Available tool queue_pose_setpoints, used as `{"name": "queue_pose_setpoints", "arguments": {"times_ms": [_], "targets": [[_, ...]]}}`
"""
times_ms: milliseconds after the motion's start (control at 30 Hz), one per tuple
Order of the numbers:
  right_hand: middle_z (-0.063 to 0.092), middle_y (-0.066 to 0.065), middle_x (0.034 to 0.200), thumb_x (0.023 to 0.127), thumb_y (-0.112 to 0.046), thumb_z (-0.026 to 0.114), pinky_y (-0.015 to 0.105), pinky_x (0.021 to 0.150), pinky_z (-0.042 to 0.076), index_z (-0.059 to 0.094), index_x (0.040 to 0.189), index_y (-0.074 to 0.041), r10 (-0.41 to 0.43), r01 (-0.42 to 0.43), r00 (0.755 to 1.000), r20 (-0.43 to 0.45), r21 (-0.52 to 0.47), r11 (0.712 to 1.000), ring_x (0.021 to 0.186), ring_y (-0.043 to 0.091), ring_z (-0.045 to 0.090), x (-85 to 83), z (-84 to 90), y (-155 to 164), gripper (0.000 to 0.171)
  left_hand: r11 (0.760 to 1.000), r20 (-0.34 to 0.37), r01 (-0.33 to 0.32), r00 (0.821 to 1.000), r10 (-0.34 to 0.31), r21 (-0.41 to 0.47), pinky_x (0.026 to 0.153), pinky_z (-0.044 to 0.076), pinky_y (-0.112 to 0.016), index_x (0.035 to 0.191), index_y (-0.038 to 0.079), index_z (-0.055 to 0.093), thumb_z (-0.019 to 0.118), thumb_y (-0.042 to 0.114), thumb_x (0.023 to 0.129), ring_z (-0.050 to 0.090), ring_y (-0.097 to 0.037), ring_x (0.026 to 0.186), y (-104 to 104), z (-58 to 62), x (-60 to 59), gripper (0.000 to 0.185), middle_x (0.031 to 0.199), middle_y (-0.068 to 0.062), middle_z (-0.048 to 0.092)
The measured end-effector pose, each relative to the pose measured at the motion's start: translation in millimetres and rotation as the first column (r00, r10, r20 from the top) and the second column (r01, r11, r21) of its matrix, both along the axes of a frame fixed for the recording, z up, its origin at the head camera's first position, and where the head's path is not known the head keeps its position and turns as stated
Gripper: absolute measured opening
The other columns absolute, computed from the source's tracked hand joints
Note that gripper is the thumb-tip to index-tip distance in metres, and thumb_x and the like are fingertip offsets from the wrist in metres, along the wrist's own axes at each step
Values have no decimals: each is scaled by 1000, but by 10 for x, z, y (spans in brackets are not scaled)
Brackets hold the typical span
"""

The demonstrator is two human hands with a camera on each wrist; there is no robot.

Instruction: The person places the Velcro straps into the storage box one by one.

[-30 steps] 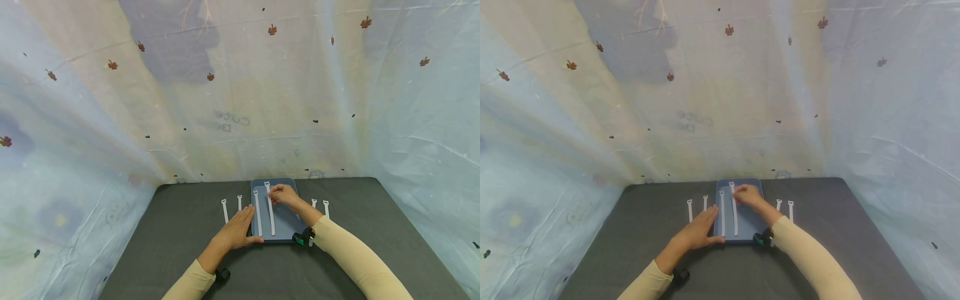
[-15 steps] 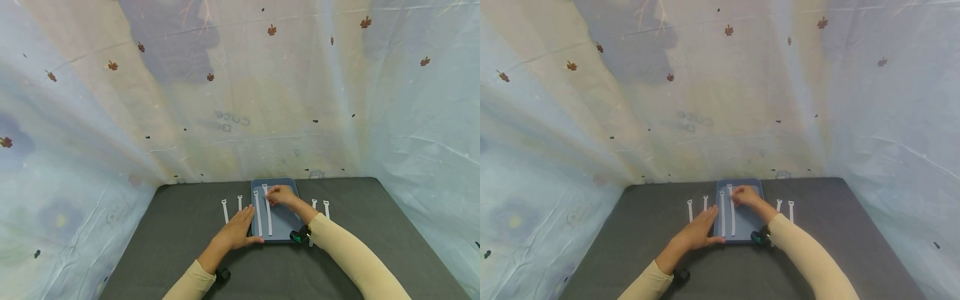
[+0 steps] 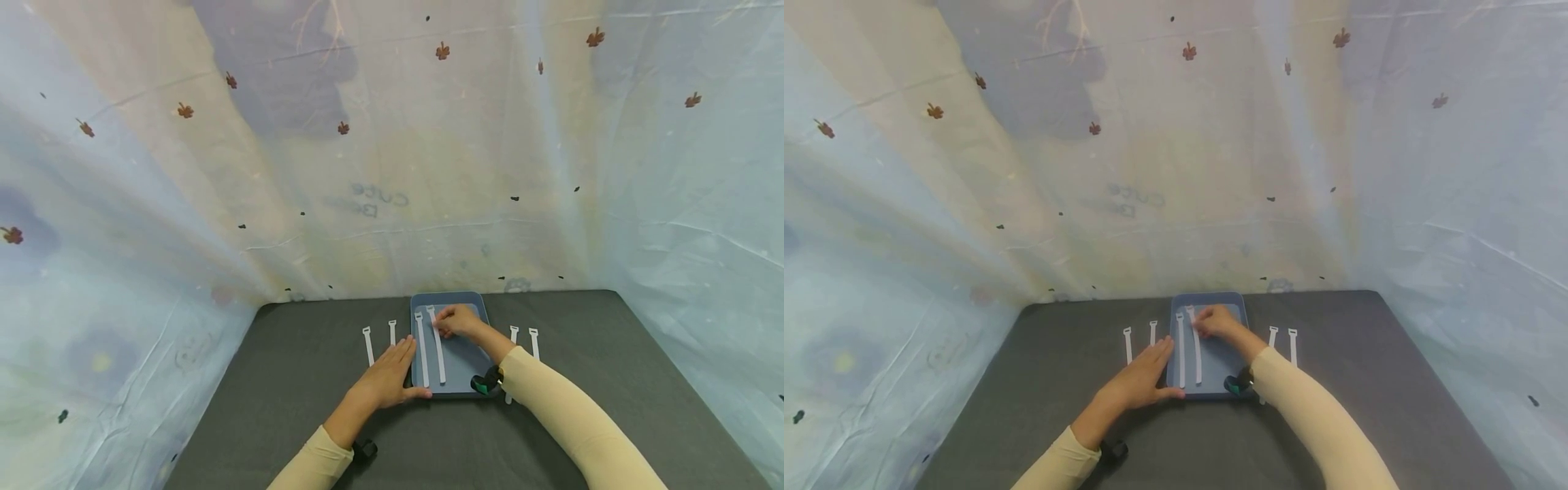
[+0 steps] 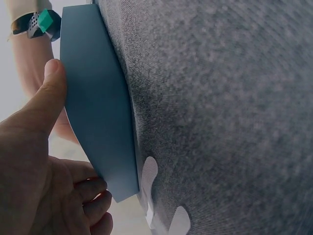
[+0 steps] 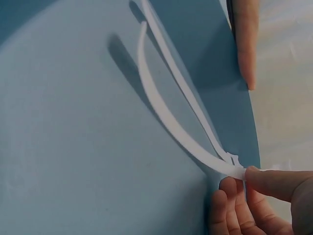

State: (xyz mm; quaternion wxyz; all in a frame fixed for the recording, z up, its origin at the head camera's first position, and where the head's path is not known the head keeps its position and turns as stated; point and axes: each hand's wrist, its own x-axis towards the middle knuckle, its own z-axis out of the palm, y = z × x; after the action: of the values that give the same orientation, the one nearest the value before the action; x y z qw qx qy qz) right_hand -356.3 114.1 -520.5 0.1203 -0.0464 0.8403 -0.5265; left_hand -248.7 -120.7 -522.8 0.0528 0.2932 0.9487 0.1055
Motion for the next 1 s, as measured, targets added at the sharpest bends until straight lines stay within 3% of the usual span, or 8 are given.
{"name": "queue_pose_setpoints", "arguments": {"times_ms": [1000], "targets": [[71, 5, 80, 98, -6, 77, 25, 62, 54, 73, 101, 2, 42, -38, 999, -33, 101, 994, 69, 14, 64, -14, -50, -30, 10, 1000, -4, 8, 1000, -8, -12, 133, 23, -46, 169, -2, 24, 66, 72, 95, 23, -30, 164, 6, -14, -16, 113, 177, -18, 22]]}}
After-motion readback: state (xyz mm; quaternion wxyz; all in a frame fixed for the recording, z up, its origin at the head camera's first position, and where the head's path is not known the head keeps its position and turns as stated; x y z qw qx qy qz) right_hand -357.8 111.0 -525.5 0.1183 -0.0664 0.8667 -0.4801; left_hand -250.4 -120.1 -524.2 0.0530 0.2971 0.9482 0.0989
